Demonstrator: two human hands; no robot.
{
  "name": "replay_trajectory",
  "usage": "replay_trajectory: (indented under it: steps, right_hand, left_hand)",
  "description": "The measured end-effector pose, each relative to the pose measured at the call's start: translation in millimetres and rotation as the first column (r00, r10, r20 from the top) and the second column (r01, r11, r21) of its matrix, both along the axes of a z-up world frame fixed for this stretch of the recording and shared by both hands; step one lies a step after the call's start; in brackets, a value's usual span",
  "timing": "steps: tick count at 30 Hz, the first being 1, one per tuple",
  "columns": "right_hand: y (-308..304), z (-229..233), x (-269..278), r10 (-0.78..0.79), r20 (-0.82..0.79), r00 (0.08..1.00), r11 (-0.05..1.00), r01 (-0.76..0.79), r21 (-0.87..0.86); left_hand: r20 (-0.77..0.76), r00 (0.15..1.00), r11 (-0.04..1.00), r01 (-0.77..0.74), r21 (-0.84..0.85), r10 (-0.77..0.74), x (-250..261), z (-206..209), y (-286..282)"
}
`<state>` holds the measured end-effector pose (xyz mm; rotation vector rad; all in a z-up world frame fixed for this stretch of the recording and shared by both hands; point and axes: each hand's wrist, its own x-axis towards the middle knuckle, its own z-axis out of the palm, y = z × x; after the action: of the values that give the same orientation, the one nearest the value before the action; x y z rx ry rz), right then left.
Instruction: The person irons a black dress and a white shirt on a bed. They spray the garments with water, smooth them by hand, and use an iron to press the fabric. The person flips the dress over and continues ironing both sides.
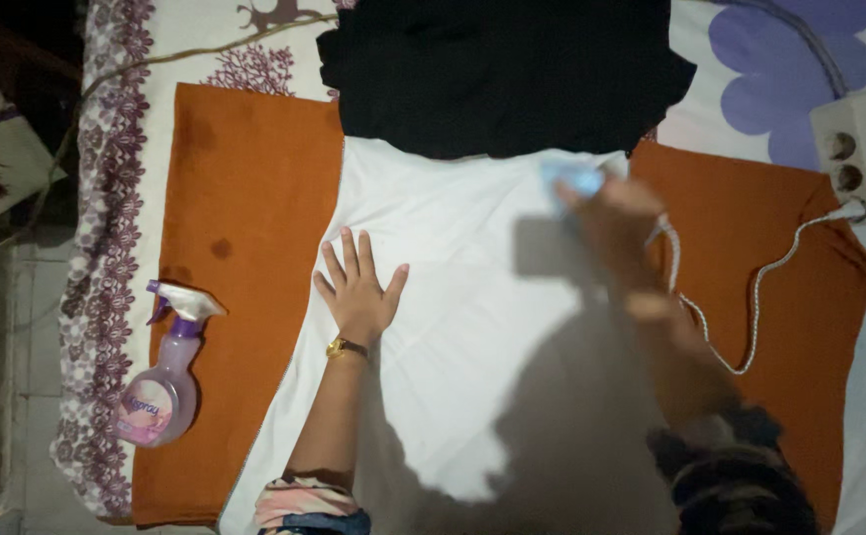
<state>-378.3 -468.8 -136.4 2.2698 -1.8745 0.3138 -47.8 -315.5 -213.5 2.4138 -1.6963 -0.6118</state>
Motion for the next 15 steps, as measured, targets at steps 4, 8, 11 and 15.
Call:
replay_trajectory:
  steps: [4, 8, 11, 15]
  right_hand:
    - [-44, -1, -37, -0.461, 0.077, 0.884, 0.842, 0.408, 0.353]
    - [10, 18, -48, 0.427, -0.28, 0.86, 0.864, -0.479, -0.153]
    - [64, 16, -4, -0.088, 0.161, 0.983, 0.781, -0.033, 0.624]
    - [120, 0, 20, 0.254, 0.141, 0.957, 0.859, -0.29, 0.423]
  left_hand:
    - [-0.009, 1.0, 1.0, -0.008, -0.01, 0.008, -1, -2, -2]
    - [-0.032, 0.999, 1.0, 0.006, -0.016, -0.007, 1, 4, -3]
    - [-0.078, 0.997, 1.0, -0.015, 0.01, 0.016, -3, 22, -10]
    - [-0.084, 0.986, 0.979, -0.152, -0.133, 0.142, -38, 42, -30]
